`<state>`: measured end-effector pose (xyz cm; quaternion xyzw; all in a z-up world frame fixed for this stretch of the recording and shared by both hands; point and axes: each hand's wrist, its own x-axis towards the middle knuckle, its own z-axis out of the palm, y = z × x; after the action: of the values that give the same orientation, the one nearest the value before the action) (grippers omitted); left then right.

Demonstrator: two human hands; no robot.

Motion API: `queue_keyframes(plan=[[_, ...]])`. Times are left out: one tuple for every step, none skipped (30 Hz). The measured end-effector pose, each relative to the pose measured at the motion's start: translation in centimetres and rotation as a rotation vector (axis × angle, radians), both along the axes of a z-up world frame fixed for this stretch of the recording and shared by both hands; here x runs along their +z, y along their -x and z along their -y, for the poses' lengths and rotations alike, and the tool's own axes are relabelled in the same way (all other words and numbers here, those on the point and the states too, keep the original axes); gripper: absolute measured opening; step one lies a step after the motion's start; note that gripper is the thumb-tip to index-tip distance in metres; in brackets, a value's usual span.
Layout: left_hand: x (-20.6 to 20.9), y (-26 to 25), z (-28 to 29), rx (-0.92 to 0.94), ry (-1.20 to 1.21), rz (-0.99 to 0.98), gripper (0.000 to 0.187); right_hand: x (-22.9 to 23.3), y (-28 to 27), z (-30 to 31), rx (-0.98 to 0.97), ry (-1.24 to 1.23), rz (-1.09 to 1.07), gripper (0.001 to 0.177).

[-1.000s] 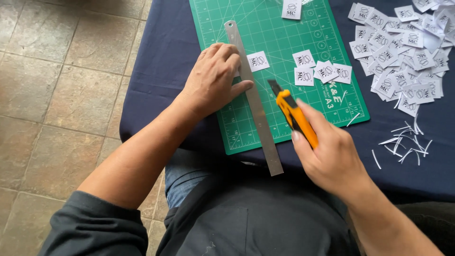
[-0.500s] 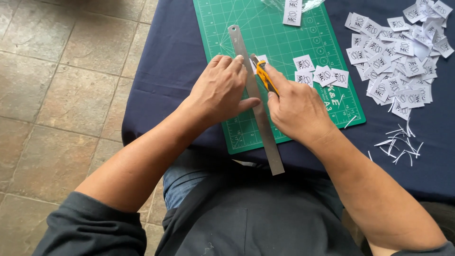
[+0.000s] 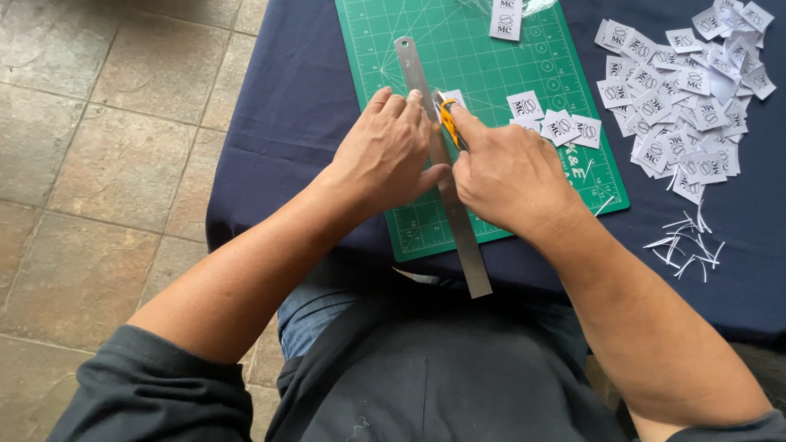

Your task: Using a metal ruler and a rotary cutter to precisely cut printed paper strips into individual labels on a cutting mat.

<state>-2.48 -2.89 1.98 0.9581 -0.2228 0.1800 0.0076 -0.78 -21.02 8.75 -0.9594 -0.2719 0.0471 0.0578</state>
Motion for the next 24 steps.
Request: queue_keyframes(plan=[[0.0,0.0,0.0,0.0,0.0,0.002,0.083,0.1,0.1,0.1,0.0,0.0,0.002,0.059],[0.0,0.0,0.0,0.003,-0.008,0.003,0.083,0.2,0.3,0.2,0.009,0.002,-0.007,0.061],[0.0,0.0,0.0,0.006,-0.015,0.005,0.083,0.3,0.4,0.3,0.018,0.003,-0.015,0.062],[0.0,0.0,0.0,0.007,-0.015,0.005,0.083,0.5,0.9,0.4,0.02,0.004,-0.015,0.062],[0.1,0.0,-0.1,0.005,-0.014,0.0,0.082,0.8,1.4,0.6,0.008,0.029,-0.033,0.062],[0.0,0.0,0.0,0.001,-0.011,-0.007,0.081,1.0,2.0,0.8,-0.006,0.055,-0.053,0.063],[0.0,0.2,0.0,0.001,-0.008,-0.01,0.081,1.0,2.3,1.0,-0.007,0.057,-0.055,0.063],[0.1,0.1,0.0,0.004,-0.005,-0.021,0.081,1.0,2.6,1.3,-0.015,0.066,-0.069,0.062],[0.2,0.1,0.0,0.006,-0.002,-0.032,0.08,1.1,2.8,1.6,-0.023,0.075,-0.083,0.062],[-0.1,0.0,0.0,0.005,-0.002,-0.032,0.08,1.1,2.9,1.7,-0.025,0.076,-0.083,0.062],[-0.4,-0.1,0.0,0.002,0.003,-0.02,0.081,1.1,3.1,1.9,-0.021,0.067,-0.073,0.061],[-0.7,-0.1,-0.1,0.0,0.007,-0.009,0.083,1.1,3.2,2.1,-0.016,0.058,-0.065,0.061],[-0.8,-0.1,0.0,-0.001,0.008,-0.01,0.083,1.2,3.3,2.2,-0.017,0.058,-0.066,0.061],[-0.8,-0.1,-0.1,-0.001,0.011,-0.005,0.082,1.4,3.3,2.2,-0.014,0.038,-0.068,0.06],[-0.9,-0.1,-0.1,0.0,0.013,-0.001,0.082,1.6,3.3,2.3,-0.011,0.019,-0.071,0.06],[-0.7,0.0,-0.3,0.0,0.012,0.001,0.082,1.6,3.6,2.5,-0.011,0.017,-0.068,0.06],[-0.6,0.2,-0.4,-0.004,0.065,-0.021,0.082,1.6,3.8,2.7,-0.034,-0.043,-0.083,0.058],[-0.5,0.2,-0.6,-0.008,0.118,-0.039,0.081,1.6,4.0,2.9,-0.056,-0.104,-0.095,0.057],[-0.5,0.2,-1.1,-0.006,0.117,-0.034,0.081,1.3,4.5,3.7,-0.053,-0.105,-0.089,0.057],[-0.5,0.4,-1.5,-0.02,0.187,-0.059,0.08,0.9,5.0,4.4,-0.104,-0.142,-0.08,0.051],[-0.7,0.6,-2.0,-0.034,0.256,-0.084,0.08,0.5,5.6,5.1,-0.154,-0.18,-0.07,0.045],[-1.4,0.4,-2.6,-0.035,0.257,-0.088,0.08,-0.7,6.3,6.0,-0.156,-0.178,-0.074,0.045],[-2.2,0.2,-3.3,-0.051,0.295,0.0,0.071,-1.9,7.1,7.0,-0.165,-0.176,-0.065,0.046],[-2.9,-0.1,-3.9,-0.066,0.331,0.088,0.063,-3.0,7.8,7.9,-0.172,-0.173,-0.054,0.047]])
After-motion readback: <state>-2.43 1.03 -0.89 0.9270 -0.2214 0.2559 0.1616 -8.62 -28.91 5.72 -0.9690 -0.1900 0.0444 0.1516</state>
